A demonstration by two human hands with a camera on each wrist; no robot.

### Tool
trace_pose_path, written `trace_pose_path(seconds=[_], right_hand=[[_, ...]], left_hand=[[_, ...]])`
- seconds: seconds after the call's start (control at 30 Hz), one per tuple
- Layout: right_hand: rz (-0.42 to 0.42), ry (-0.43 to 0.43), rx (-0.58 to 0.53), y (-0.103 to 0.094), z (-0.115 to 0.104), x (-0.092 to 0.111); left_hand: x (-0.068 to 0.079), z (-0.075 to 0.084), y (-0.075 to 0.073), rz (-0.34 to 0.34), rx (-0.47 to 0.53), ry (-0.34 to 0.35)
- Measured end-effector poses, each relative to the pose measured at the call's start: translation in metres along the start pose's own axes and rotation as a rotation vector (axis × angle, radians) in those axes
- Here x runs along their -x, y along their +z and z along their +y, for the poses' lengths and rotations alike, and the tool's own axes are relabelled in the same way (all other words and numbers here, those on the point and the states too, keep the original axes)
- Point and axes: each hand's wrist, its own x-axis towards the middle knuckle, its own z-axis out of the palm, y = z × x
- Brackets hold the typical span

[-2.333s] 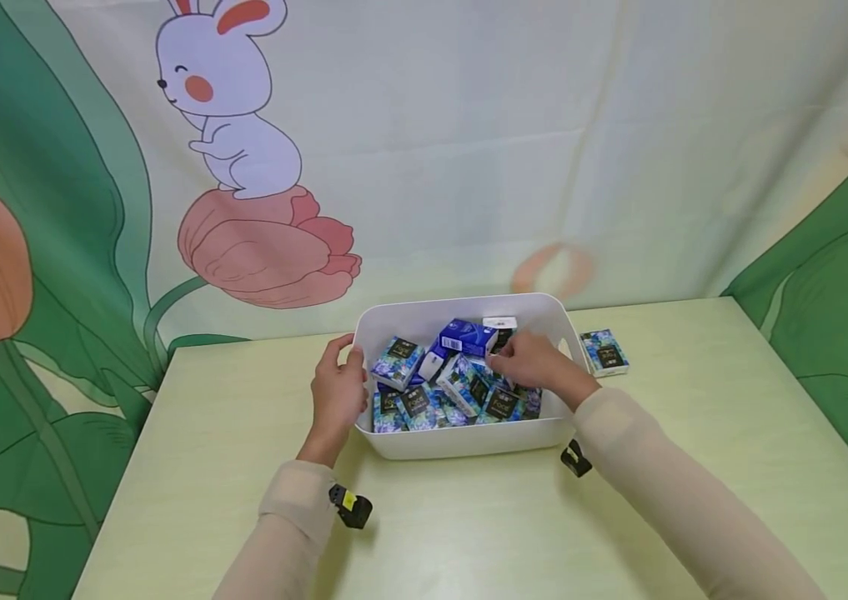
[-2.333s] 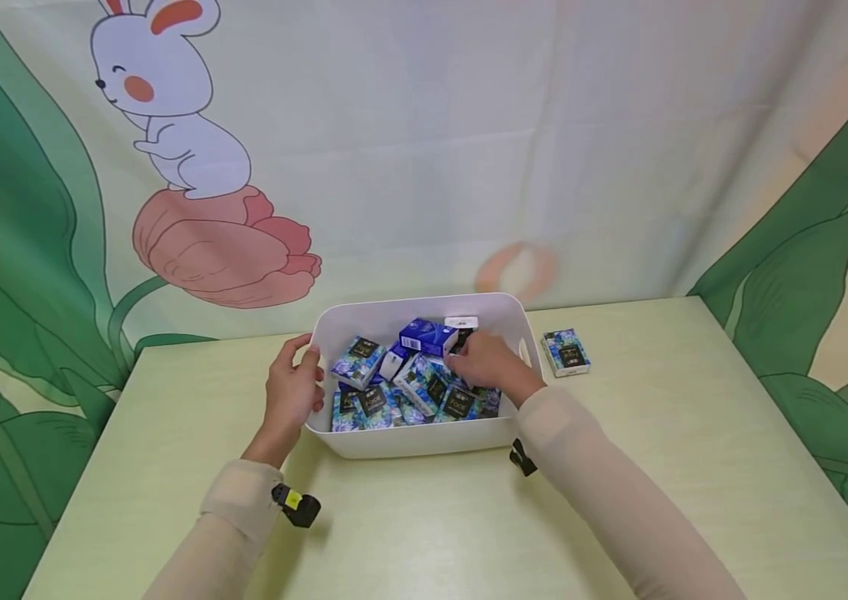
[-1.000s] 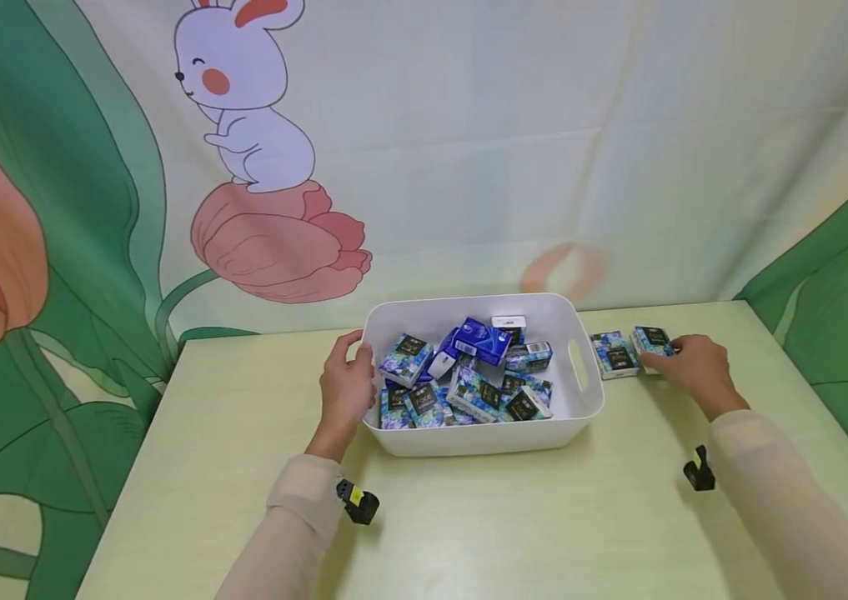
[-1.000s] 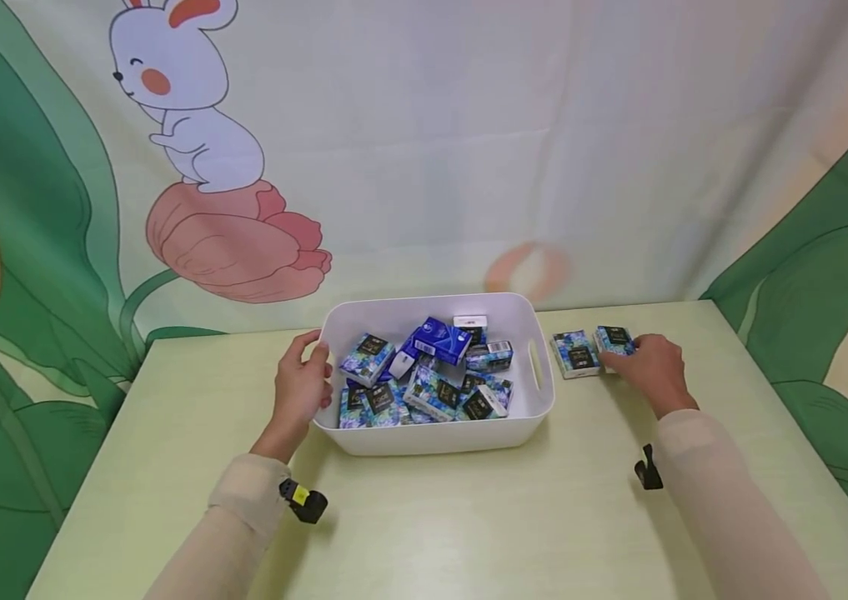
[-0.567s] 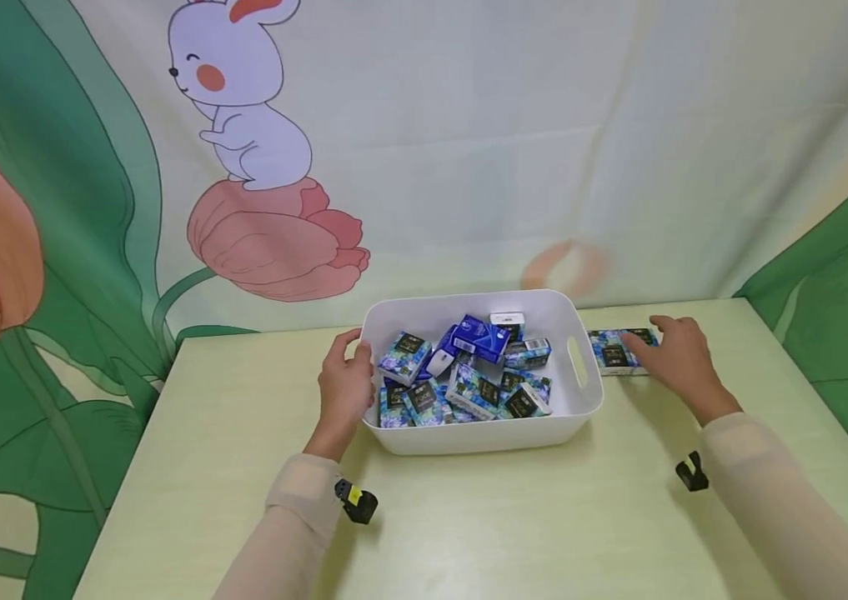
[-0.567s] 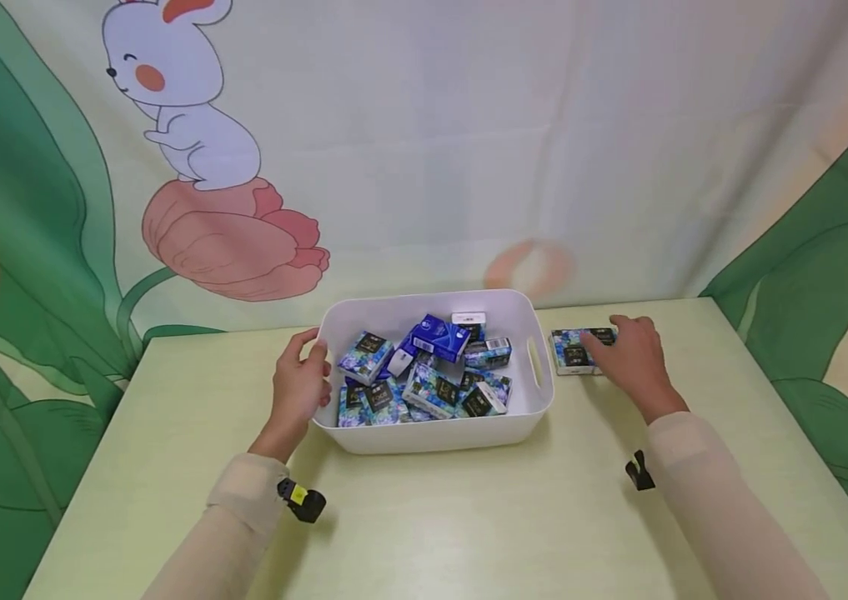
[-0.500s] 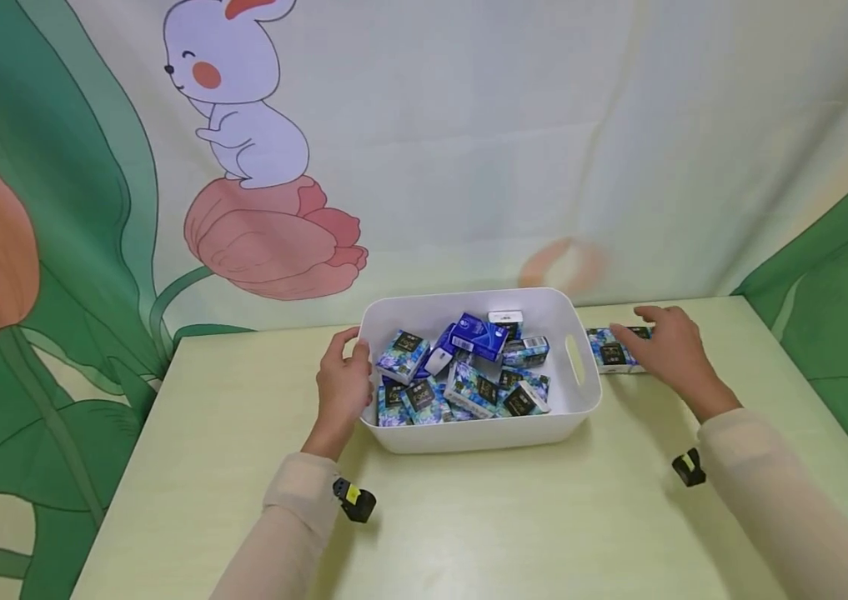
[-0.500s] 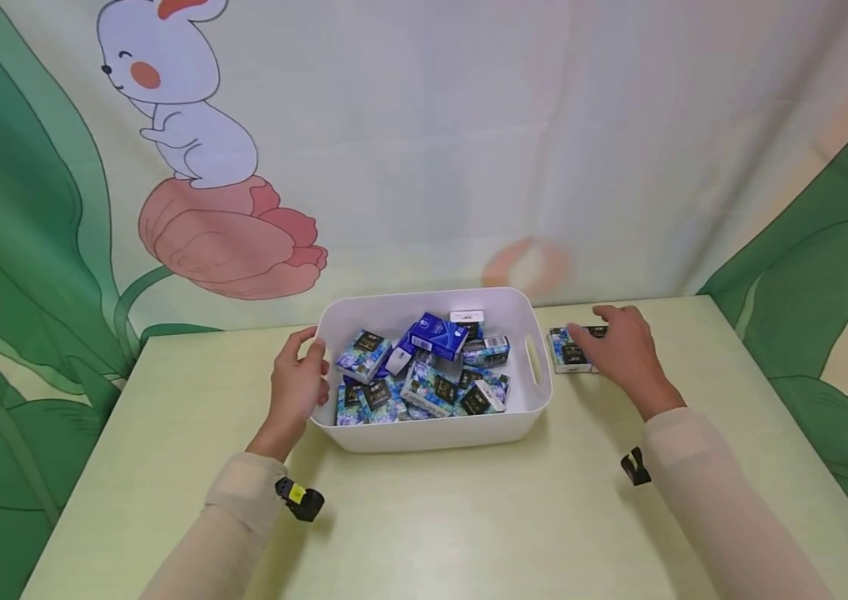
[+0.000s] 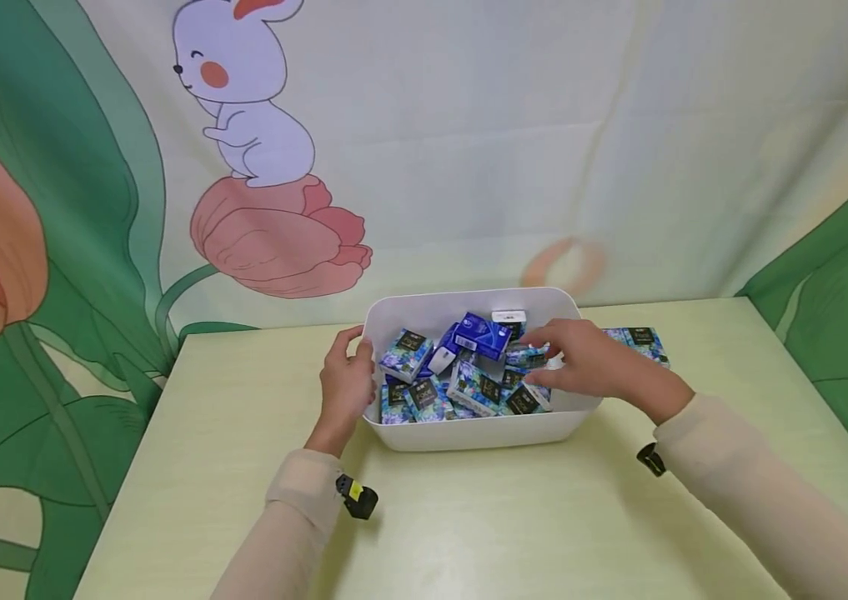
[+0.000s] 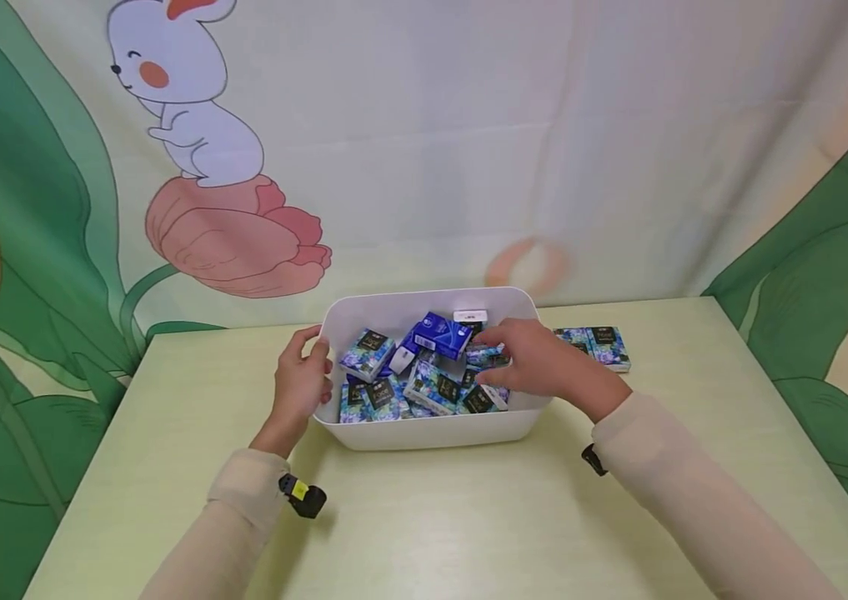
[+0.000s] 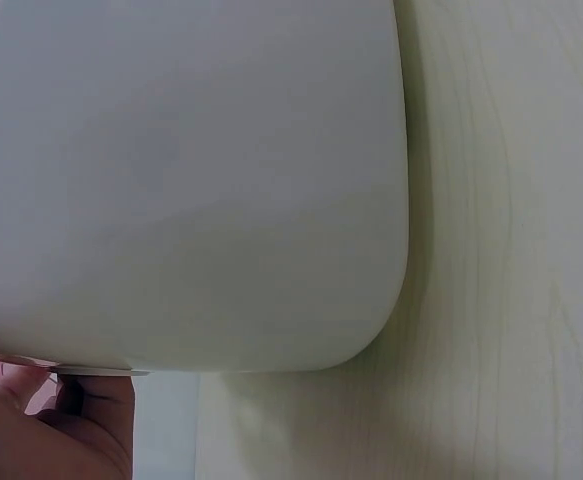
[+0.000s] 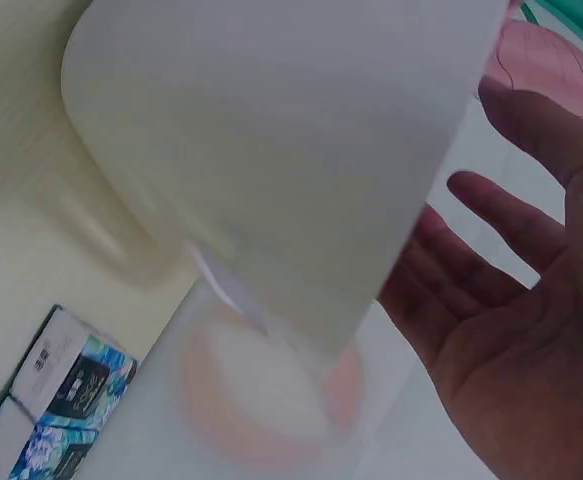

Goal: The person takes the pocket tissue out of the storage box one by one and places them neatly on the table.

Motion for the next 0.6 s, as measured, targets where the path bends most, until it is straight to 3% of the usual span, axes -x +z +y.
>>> trace_pose_path(seconds=[0.3,0.47,0.6], right_hand=[[-0.27,-0.041,0.061,0.023,-0.004,-0.015],[-0.38,0.03,0.062,0.027,-0.007,-0.022],[-0.42,0.046,0.117,0.032,-0.005,-0.026]], left_hand=[[-0.001,0.0,0.001,0.006,-0.016,0.002],[0.0,0.001,0.0,0.014,-0.02,-0.003],[-0.001,0.001,0.001,0.011,-0.03,-0.007]])
